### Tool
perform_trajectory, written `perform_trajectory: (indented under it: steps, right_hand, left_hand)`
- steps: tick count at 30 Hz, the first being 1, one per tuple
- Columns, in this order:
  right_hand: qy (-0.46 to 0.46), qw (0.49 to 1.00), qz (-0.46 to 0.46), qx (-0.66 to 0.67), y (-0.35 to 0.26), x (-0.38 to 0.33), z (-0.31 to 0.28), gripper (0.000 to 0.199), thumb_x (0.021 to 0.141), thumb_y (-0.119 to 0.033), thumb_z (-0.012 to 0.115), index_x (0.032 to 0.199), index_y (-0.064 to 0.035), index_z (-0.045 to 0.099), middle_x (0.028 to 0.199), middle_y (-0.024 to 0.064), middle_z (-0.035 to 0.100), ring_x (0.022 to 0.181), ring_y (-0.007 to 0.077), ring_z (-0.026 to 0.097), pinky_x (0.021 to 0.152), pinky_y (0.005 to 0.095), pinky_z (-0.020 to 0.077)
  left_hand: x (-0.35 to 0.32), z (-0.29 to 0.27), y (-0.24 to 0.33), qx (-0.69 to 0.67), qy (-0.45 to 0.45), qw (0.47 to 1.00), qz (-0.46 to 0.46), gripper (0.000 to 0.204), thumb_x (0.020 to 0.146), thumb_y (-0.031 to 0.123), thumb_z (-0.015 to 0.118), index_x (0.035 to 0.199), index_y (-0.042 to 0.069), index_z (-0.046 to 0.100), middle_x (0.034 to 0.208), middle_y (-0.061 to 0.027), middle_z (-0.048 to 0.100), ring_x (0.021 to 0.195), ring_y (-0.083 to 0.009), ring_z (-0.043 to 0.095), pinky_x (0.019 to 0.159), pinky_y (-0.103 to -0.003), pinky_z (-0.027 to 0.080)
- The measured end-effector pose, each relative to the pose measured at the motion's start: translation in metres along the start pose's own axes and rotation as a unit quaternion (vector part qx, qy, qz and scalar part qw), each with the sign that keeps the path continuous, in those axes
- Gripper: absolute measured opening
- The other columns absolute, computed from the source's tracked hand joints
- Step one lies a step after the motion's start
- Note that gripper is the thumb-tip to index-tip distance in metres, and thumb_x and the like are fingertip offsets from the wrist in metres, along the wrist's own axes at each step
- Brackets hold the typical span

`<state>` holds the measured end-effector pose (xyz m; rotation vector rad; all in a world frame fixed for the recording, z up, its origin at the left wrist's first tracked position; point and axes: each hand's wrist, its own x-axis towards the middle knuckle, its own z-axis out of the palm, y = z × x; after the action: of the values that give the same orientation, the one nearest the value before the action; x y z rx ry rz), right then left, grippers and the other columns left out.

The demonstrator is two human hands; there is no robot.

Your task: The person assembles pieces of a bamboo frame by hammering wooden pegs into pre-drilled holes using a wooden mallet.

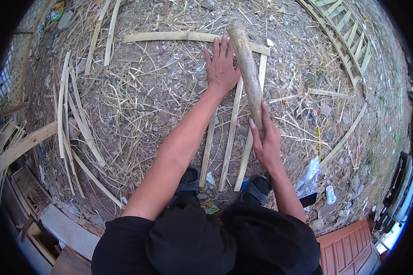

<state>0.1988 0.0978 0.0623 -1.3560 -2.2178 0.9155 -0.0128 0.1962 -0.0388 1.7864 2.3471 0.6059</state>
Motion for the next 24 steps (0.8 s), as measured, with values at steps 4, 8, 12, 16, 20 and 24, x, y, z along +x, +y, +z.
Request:
perform_trajectory:
  steps: [4, 8, 12, 16, 20, 24]
  right_hand:
    - [0.018, 1.000, 0.007, 0.013, -0.010, 0.004, -0.005, 0.071, 0.099, -0.015, 0.065, 0.162, -0.0190, 0.033, 0.097, 0.0202, 0.068, 0.080, 0.0340, 0.070, 0.071, 0.0431, 0.0552]
    - [-0.001, 1.000, 0.018, -0.014, -0.006, 0.005, -0.005, 0.071, 0.099, -0.016, 0.064, 0.162, -0.0206, 0.033, 0.096, 0.0202, 0.068, 0.080, 0.0341, 0.071, 0.071, 0.0435, 0.0552]
    - [-0.008, 0.999, 0.029, -0.013, -0.008, 0.008, -0.001, 0.071, 0.099, -0.016, 0.064, 0.162, -0.0216, 0.032, 0.098, 0.0210, 0.068, 0.081, 0.0349, 0.071, 0.072, 0.0443, 0.0553]
    - [-0.013, 0.998, 0.053, -0.017, -0.010, 0.011, -0.010, 0.071, 0.099, -0.016, 0.064, 0.162, -0.0213, 0.031, 0.102, 0.0234, 0.069, 0.084, 0.0375, 0.072, 0.075, 0.0458, 0.0557]
    - [0.075, 0.997, -0.016, 0.013, -0.006, 0.003, -0.006, 0.070, 0.100, -0.017, 0.062, 0.162, -0.0226, 0.031, 0.101, 0.0251, 0.069, 0.084, 0.0404, 0.071, 0.075, 0.0471, 0.0555]
    - [-0.050, 0.994, 0.091, -0.036, -0.015, 0.019, -0.014, 0.073, 0.098, -0.011, 0.066, 0.162, -0.0128, 0.030, 0.104, 0.0252, 0.069, 0.085, 0.0395, 0.071, 0.075, 0.0461, 0.0555]
  left_hand:
    - [-0.001, 0.002, -0.004, 0.007, 0.033, 0.999, 0.013, 0.079, 0.095, 0.047, 0.052, 0.159, 0.005, 0.031, 0.169, -0.0076, 0.025, 0.157, -0.0340, 0.014, 0.122, -0.067, 0.006]
    - [0.004, -0.017, 0.008, 0.043, -0.051, 0.998, 0.000, 0.079, 0.096, 0.047, 0.051, 0.161, 0.006, 0.029, 0.169, -0.0083, 0.024, 0.158, -0.0342, 0.014, 0.119, -0.071, 0.009]
    - [0.003, -0.005, 0.000, 0.027, -0.028, 0.999, -0.013, 0.080, 0.098, 0.049, 0.050, 0.161, 0.007, 0.026, 0.170, -0.0079, 0.022, 0.157, -0.0348, 0.014, 0.117, -0.073, 0.013]
    - [0.002, -0.004, 0.004, 0.062, -0.074, 0.995, -0.009, 0.078, 0.100, 0.050, 0.046, 0.162, 0.007, 0.025, 0.170, -0.0068, 0.021, 0.157, -0.0353, 0.015, 0.117, -0.073, 0.014]
    - [0.006, 0.006, 0.001, -0.016, 0.044, 0.999, 0.003, 0.079, 0.095, 0.046, 0.055, 0.159, 0.007, 0.031, 0.169, -0.0100, 0.023, 0.156, -0.0366, 0.016, 0.114, -0.075, 0.014]
    - [0.004, 0.004, -0.005, 0.037, -0.001, 0.999, 0.003, 0.077, 0.099, 0.048, 0.049, 0.160, 0.007, 0.029, 0.169, -0.0101, 0.024, 0.156, -0.0360, 0.018, 0.114, -0.074, 0.014]
